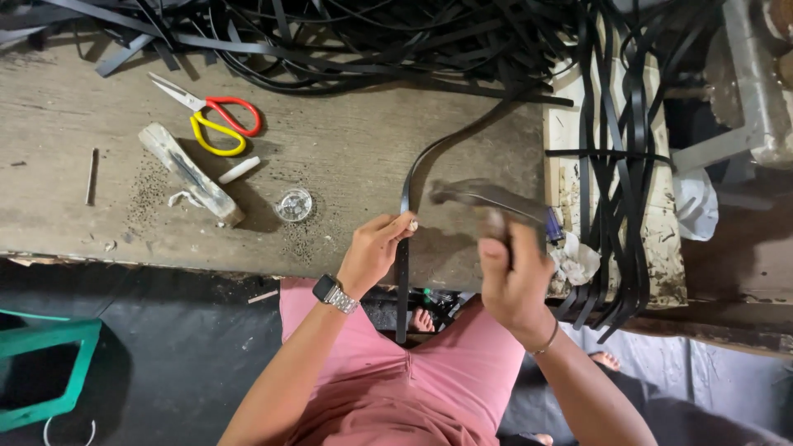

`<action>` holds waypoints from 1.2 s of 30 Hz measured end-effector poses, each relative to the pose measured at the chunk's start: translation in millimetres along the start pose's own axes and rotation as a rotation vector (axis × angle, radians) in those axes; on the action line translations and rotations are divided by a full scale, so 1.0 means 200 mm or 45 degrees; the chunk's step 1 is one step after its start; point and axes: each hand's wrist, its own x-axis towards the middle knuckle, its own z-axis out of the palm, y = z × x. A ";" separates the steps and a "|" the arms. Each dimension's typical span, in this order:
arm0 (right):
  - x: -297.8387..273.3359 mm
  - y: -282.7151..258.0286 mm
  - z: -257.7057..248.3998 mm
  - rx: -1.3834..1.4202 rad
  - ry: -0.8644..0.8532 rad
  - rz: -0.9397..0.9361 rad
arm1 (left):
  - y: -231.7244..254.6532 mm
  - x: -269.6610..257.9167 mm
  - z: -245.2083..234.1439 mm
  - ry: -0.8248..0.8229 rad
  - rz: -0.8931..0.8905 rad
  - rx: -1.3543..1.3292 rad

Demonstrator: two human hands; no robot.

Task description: Punching a series of holes into a long leather strap using a manual punch tool and a hammer.

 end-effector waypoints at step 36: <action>0.04 0.04 0.35 -0.256 -0.404 -0.480 | 0.01 0.08 -0.08 0.303 -0.678 -0.818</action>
